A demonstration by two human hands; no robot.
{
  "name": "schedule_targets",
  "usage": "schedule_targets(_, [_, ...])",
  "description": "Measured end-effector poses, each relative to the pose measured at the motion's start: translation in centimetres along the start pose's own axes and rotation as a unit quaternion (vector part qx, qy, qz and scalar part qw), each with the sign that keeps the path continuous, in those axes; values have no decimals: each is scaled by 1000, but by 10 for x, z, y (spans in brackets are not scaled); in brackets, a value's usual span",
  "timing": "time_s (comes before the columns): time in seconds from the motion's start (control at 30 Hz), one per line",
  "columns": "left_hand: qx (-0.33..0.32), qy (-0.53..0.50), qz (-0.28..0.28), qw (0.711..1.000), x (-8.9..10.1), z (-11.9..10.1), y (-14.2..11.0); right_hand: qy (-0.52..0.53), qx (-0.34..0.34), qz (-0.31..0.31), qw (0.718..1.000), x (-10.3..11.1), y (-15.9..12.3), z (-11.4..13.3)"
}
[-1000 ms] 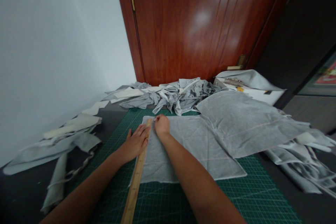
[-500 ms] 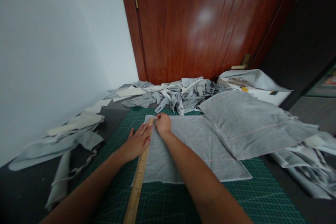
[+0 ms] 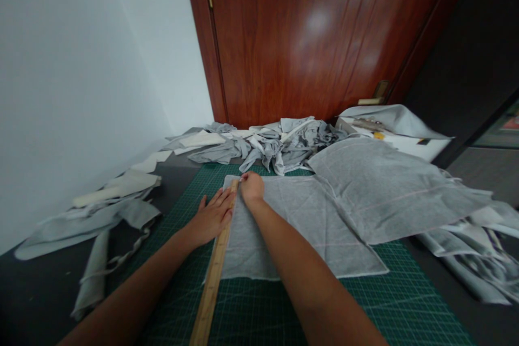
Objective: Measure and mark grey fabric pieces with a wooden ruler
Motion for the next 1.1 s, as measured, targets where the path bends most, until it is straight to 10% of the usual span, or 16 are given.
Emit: schedule_targets(1.1, [4,9,-1,1000,0,0,0,-49,61,23,997,7,-17,2])
Point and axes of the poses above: each hand's wrist, its own y-axis towards the middle knuckle, its own x-axis out of the back of the hand, z = x × y, the point moved 5 cm from there along y, towards the middle knuckle, and after that the axes turned 14 degrees about -x, right-handed, at the moved point
